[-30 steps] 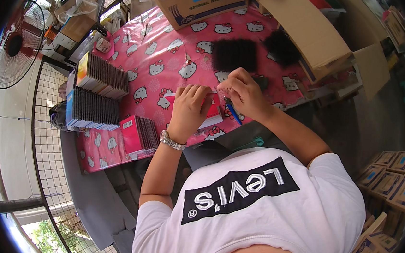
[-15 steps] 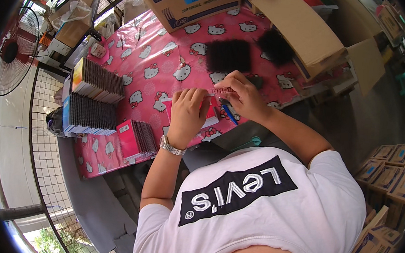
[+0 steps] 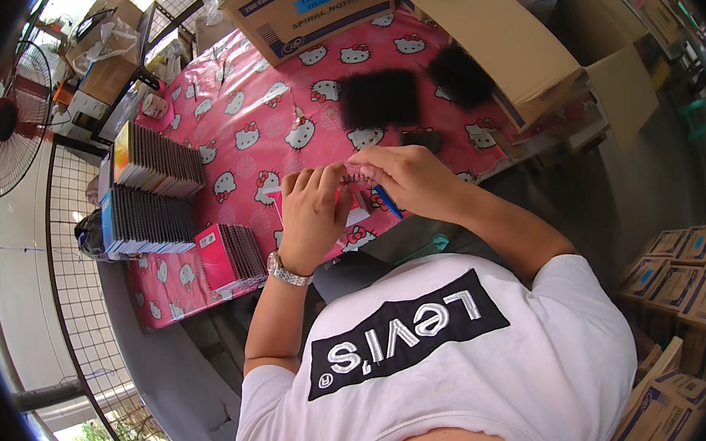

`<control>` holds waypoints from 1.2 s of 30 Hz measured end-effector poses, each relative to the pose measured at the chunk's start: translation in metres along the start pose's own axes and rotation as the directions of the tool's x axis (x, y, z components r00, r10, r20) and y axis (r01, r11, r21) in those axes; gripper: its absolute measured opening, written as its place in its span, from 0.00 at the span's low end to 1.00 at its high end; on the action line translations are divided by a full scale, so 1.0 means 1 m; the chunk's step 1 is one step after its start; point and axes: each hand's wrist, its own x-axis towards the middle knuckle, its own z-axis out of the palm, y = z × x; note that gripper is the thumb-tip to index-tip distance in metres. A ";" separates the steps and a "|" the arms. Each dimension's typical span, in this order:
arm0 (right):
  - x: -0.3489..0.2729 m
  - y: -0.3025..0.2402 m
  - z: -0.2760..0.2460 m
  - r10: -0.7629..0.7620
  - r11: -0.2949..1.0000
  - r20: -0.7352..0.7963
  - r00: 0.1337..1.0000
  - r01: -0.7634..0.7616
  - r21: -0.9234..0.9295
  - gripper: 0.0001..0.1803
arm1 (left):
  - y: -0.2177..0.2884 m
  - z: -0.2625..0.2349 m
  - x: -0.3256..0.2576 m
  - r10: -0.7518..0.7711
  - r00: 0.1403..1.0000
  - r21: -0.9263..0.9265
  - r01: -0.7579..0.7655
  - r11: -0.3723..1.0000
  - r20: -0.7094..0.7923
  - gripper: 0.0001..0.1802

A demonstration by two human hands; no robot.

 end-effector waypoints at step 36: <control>0.081 0.062 -0.008 -0.112 0.851 0.637 0.763 -0.257 0.458 0.28 | -0.019 0.000 -0.021 -0.249 0.966 -0.097 0.242 0.965 -0.066 0.19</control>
